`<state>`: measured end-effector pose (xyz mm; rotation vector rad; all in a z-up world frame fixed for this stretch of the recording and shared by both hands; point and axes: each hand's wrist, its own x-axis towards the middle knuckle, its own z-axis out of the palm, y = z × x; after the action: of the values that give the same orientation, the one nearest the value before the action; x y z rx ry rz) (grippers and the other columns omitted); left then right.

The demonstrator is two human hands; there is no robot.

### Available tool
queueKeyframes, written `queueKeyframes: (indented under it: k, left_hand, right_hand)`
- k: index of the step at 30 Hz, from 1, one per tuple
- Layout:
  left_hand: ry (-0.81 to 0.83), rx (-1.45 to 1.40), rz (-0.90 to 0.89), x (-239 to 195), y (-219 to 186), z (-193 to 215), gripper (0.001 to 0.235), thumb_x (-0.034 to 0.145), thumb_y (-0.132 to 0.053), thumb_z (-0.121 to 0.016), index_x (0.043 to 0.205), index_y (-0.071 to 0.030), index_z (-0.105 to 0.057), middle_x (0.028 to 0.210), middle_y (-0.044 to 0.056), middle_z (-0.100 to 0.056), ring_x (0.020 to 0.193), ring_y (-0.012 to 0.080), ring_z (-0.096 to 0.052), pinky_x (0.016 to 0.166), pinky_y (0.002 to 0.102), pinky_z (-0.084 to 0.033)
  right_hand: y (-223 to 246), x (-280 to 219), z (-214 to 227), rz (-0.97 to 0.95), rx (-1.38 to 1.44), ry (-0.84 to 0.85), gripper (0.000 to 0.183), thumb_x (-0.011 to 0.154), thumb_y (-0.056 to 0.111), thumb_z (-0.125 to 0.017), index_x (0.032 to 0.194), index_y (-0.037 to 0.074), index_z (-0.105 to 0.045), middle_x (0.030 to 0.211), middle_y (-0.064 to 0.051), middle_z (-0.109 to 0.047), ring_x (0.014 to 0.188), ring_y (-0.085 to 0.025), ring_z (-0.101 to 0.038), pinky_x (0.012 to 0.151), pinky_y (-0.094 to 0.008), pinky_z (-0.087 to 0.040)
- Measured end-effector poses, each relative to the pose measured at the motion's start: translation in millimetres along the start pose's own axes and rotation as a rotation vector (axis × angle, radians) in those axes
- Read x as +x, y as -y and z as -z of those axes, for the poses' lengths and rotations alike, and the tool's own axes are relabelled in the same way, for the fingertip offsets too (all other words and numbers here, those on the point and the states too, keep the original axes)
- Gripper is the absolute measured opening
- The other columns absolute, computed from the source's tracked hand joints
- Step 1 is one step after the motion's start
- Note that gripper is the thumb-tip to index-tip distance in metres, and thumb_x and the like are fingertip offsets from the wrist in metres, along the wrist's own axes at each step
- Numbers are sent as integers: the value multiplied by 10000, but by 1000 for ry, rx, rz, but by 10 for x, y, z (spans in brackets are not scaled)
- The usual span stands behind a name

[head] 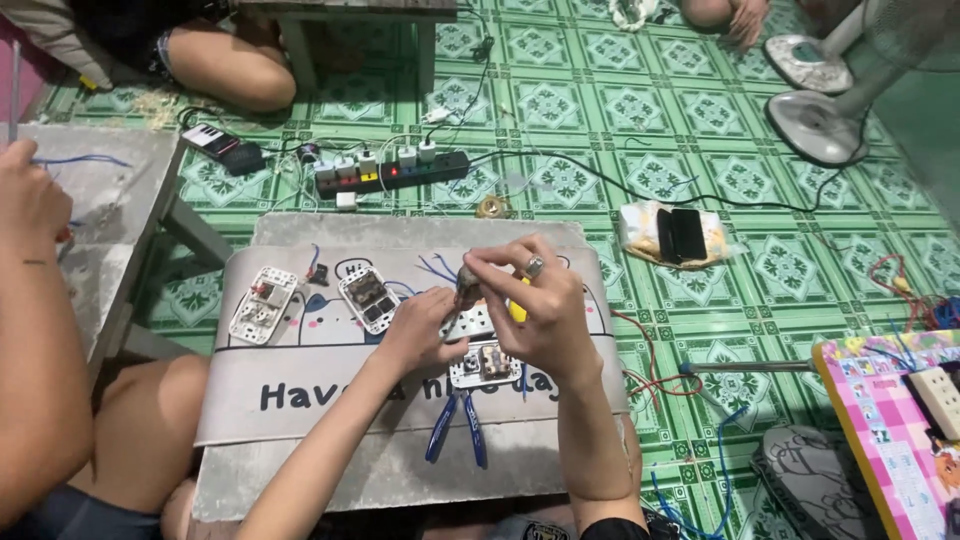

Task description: The person assembles electrical socket units by inserting wires into terminals and tightening screws with a screwdriver. They handle multiple socket housings and wires, using pliers to strip or adjust wires as needed.

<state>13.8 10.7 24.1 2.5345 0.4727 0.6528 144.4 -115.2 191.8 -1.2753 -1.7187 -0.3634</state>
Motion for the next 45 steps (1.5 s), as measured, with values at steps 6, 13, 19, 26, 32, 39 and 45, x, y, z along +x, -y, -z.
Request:
queueKeyframes:
  k: [6,13,19,26,32,39,45]
  left_hand:
    - [-88,6,-60,-13,149,-137,426,729,-529,-753,854,-153,-597,699,2,-547,698,214,-624,664,345,-532]
    - [-71,-185,17,-94,231,-148,395,721,-443,-800,910,-132,-646,787,55,-637,802,265,-677,739,384,-557]
    - [-52,-215,28,-111,271,-138,389,734,-427,-800,947,-131,-662,843,61,-661,838,268,-686,776,398,-563]
    - [-61,-213,12,-120,284,-159,431,739,-467,-811,986,-143,-672,884,44,-651,852,263,-690,798,401,-567]
    - [-97,-229,-20,-125,262,-124,452,750,-462,-816,1041,-149,-671,892,46,-651,880,266,-694,815,394,-561]
    - [-148,-237,0,-157,331,-141,488,758,-420,-826,1129,-151,-658,895,48,-651,881,270,-688,823,404,-556]
    - [-131,-244,-19,-167,410,-214,490,772,-457,-802,1144,-168,-667,881,10,-648,860,219,-680,820,359,-551]
  right_hand:
    - [-109,-29,-18,-20,-25,-68,209,792,85,-866,989,136,-821,850,-59,-677,730,-228,-603,642,-300,-575]
    - [-30,37,26,-20,19,-9,272,824,-9,-784,1071,103,-809,961,-93,-718,825,-276,-625,698,-337,-572]
    - [-106,9,-25,-9,-17,-30,271,813,39,-815,1074,111,-802,935,-79,-686,778,-252,-593,669,-337,-555]
    - [-183,-34,-53,-20,48,-72,268,774,19,-883,1026,87,-820,900,-108,-688,763,-256,-620,660,-336,-554]
    - [-35,72,-30,4,64,-26,274,842,-74,-768,1073,70,-799,1050,-107,-767,831,-285,-645,698,-330,-571]
    - [-212,-60,-101,50,57,-2,212,824,35,-908,1016,33,-818,973,-161,-721,843,-310,-650,693,-375,-558]
    - [-112,4,-101,21,69,15,199,867,-116,-801,1032,-7,-815,1024,-202,-752,872,-325,-618,688,-366,-569]
